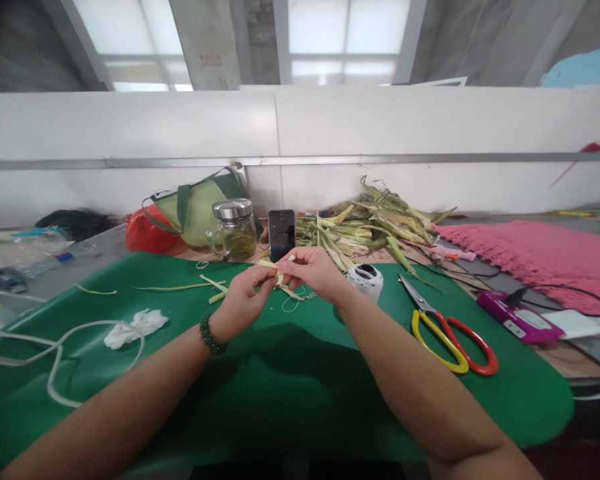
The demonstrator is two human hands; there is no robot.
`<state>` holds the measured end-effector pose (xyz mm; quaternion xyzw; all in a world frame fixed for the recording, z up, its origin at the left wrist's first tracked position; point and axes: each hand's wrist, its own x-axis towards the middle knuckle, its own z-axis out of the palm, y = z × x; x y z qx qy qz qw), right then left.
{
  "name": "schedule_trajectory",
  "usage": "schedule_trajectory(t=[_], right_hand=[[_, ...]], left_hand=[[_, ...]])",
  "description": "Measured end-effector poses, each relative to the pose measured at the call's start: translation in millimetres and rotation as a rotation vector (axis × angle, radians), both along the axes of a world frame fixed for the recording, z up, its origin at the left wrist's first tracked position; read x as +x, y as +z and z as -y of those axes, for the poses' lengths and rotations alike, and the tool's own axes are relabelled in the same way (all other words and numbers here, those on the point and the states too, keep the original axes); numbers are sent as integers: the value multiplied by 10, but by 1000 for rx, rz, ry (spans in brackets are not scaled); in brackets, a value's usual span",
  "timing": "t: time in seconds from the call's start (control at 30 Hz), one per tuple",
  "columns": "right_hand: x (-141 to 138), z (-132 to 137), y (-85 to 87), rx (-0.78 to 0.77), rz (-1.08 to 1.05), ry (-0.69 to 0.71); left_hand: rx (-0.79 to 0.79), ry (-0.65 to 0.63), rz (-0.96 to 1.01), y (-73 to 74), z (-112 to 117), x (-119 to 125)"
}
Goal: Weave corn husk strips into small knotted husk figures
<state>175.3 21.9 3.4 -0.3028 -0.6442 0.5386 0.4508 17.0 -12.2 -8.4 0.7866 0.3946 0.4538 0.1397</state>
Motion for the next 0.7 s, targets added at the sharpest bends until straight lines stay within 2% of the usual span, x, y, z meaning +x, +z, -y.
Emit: schedule_trajectory(t=[0.27,0.4,0.5,0.63,0.7], right_hand=[[-13,-41,-8,69,139,-88],[-20,-58,-43,241,230,-230],[-24,-61,-66,400,288,-344],[-26,-49,-71,477,312,-319],[-22,-38,-58,471,311,-326]], left_hand=[[-348,-100,198,16,-93,-17],[-478,-217,311,26,-102,-23],[-576,-239,365,19,-89,-19],[-674,-209,437,0,-79,-49],[-683,-254,471,2,-78,-68]])
